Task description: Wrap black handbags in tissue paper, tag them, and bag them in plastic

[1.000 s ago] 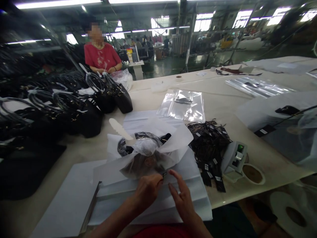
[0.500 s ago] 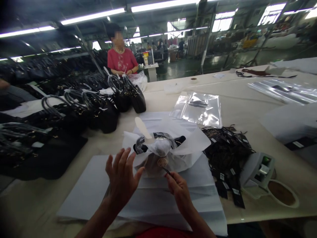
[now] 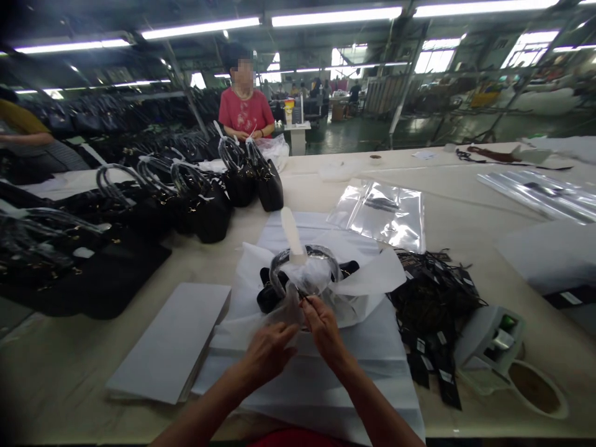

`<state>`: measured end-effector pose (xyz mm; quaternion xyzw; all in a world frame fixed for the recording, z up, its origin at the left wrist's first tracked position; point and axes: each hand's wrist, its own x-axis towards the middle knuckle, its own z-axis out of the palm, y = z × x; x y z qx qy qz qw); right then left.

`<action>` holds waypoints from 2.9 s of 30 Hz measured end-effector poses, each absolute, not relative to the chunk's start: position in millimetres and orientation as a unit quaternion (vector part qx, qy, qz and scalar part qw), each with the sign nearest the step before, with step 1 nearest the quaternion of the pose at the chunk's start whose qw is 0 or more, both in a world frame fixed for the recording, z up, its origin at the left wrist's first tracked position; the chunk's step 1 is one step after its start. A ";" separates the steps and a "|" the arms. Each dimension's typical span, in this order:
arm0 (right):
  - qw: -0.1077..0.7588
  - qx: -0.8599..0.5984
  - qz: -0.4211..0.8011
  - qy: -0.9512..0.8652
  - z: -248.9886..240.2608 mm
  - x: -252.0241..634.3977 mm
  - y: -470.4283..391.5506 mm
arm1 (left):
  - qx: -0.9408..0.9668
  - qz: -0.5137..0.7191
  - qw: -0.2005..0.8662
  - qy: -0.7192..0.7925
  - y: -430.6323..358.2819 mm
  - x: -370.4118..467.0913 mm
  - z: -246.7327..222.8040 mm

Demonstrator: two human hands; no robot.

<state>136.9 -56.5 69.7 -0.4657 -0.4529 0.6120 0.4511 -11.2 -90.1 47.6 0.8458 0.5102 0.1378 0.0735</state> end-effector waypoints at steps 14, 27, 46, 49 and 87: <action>0.346 -0.511 0.437 -0.654 81.1 116.5 -10.0 | 0.549 0.395 0.525 0.518 18.3 -49.2 106.7; 0.232 -0.576 0.282 -0.731 79.2 119.2 -9.9 | 0.515 0.405 0.560 0.508 4.0 -48.1 94.3; 0.224 -0.559 0.318 -0.732 91.6 117.6 -7.4 | 0.662 0.306 0.462 0.504 8.5 -38.9 91.0; 0.214 -0.558 0.318 -0.736 96.1 123.7 -16.1 | 0.702 0.307 0.370 0.525 3.6 -46.3 91.1; 0.334 -0.401 0.746 -0.413 41.6 133.1 -48.7 | 0.880 0.101 -0.136 0.444 -66.5 -32.1 53.7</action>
